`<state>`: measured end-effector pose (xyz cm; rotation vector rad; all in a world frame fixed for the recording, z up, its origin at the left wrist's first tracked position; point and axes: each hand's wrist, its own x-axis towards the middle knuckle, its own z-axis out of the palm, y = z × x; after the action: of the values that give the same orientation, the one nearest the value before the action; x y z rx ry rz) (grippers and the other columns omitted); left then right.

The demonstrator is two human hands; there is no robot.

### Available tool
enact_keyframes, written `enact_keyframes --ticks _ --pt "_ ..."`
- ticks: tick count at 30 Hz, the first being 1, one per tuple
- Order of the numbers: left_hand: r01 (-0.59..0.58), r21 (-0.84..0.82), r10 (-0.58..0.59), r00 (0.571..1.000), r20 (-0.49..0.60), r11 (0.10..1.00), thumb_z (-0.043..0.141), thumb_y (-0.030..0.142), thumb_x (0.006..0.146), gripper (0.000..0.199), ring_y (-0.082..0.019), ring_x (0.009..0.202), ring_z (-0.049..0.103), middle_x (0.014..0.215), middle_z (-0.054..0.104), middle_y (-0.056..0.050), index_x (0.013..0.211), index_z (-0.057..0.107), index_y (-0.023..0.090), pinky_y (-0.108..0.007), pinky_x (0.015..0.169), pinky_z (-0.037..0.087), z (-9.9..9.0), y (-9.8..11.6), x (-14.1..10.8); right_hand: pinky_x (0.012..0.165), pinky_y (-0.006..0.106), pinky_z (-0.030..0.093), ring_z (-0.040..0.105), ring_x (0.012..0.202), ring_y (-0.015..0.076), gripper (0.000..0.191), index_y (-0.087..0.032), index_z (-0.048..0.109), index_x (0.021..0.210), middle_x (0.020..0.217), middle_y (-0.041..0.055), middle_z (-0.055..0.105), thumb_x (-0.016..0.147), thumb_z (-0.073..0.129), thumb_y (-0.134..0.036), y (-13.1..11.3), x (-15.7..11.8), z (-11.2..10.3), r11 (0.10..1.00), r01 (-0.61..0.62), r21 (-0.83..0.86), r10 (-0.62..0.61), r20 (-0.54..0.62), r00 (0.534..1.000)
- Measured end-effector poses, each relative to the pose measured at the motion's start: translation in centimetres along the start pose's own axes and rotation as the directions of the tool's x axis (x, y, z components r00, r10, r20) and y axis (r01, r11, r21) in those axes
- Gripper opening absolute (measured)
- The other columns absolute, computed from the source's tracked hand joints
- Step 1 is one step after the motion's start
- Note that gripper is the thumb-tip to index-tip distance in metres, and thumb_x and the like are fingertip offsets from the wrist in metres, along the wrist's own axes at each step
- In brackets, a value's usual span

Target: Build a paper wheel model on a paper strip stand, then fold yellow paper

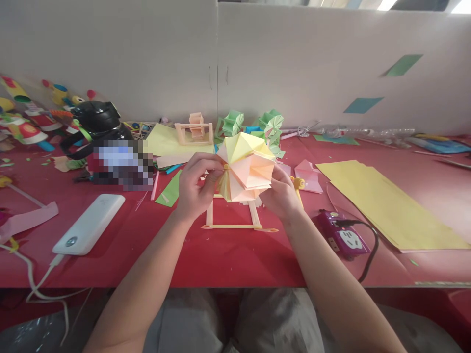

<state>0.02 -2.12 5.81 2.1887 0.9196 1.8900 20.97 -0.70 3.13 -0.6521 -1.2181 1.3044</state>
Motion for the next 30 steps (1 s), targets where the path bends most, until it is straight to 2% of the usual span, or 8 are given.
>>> enact_keyframes --ticks 3,6,10,13,16,21,25,30 --pt "0.033 -0.024 -0.033 0.999 0.032 0.999 0.063 0.029 0.094 0.012 -0.017 0.087 0.064 0.094 0.07 -0.005 0.087 0.069 0.022 -0.029 0.072 0.051 -0.2 0.0 0.2 0.066 0.034 0.057 0.066 0.074 0.0186 0.023 -0.028 0.061 0.085 0.085 0.001 0.068 0.075 0.079 -0.039 -0.3 0.1 0.0 1.0 -0.001 0.012 0.001 -0.013 1.0" --pt "0.119 -0.105 -0.111 0.991 0.074 0.987 0.068 0.03 0.091 0.011 -0.016 0.084 0.064 0.092 0.071 -0.005 0.084 0.07 0.021 -0.028 0.07 0.05 -0.4 -0.1 0.3 0.061 0.031 0.055 0.062 0.065 0.0154 0.026 -0.028 0.06 0.083 0.078 -0.0014 0.065 0.074 0.081 -0.04 -0.6 0.3 -0.1 1.0 0.003 0.011 -0.003 -0.025 1.0" --pt "0.329 -0.251 -0.305 0.943 0.13 0.91 0.079 0.035 0.081 0.018 -0.014 0.076 0.065 0.086 0.07 -0.003 0.085 0.068 0.021 -0.026 0.067 0.05 -0.3 -0.4 0.2 0.058 0.029 0.053 0.057 0.057 0.0123 0.028 -0.027 0.061 0.082 0.071 -0.0038 0.061 0.072 0.084 -0.039 -0.9 0.4 -0.4 1.0 -0.005 0.025 0.005 -0.031 1.0" --pt "0.413 -0.314 -0.392 0.911 0.131 0.855 0.085 0.038 0.075 0.032 -0.014 0.076 0.066 0.09 0.072 -0.003 0.097 0.068 0.022 -0.025 0.065 0.052 -0.3 -0.6 0.2 0.057 0.028 0.052 0.057 0.057 0.0116 0.029 -0.026 0.063 0.082 0.071 -0.0037 0.062 0.07 0.086 -0.04 -1.1 0.3 -0.4 0.999 -0.029 0.044 0.03 -0.028 0.999" --pt "0.403 -0.299 -0.371 0.915 0.159 0.865 0.082 0.041 0.077 0.035 -0.015 0.081 0.067 0.097 0.073 -0.005 0.105 0.07 0.023 -0.025 0.066 0.053 -0.4 -0.7 0.3 0.057 0.026 0.051 0.058 0.059 0.0112 0.029 -0.026 0.064 0.083 0.073 -0.003 0.064 0.071 0.086 -0.041 -1.3 0.2 -0.4 0.997 -0.048 0.06 0.049 -0.02 0.999" --pt "0.383 -0.256 -0.353 0.922 0.156 0.887 0.077 0.042 0.082 0.03 -0.016 0.083 0.068 0.101 0.073 -0.006 0.106 0.072 0.024 -0.026 0.067 0.054 -0.6 -1.0 0.3 0.053 0.023 0.049 0.057 0.055 0.0092 0.034 -0.024 0.064 0.082 0.067 -0.0037 0.064 0.069 0.087 -0.044 -1.6 0.1 0.0 0.998 -0.048 0.032 0.049 -0.033 0.998" --pt "0.414 -0.224 -0.386 0.909 0.16 0.882 0.077 0.042 0.081 0.032 -0.017 0.085 0.068 0.101 0.073 -0.006 0.106 0.072 0.024 -0.027 0.067 0.054 -0.5 -1.0 0.2 0.054 0.022 0.05 0.058 0.054 0.008 0.032 -0.023 0.064 0.083 0.065 -0.0043 0.064 0.073 0.086 -0.044 -1.4 0.1 0.1 0.999 0.027 -0.038 -0.028 -0.049 0.998" --pt "0.427 -0.221 -0.394 0.902 0.179 0.877 0.076 0.04 0.082 0.032 -0.018 0.087 0.069 0.103 0.073 -0.006 0.109 0.071 0.023 -0.027 0.07 0.055 -0.4 -1.2 0.0 0.061 0.026 0.055 0.062 0.06 0.0101 0.027 -0.023 0.065 0.087 0.068 -0.0029 0.066 0.081 0.079 -0.045 -1.2 -0.2 0.2 0.97 0.125 -0.208 -0.14 -0.059 0.988"
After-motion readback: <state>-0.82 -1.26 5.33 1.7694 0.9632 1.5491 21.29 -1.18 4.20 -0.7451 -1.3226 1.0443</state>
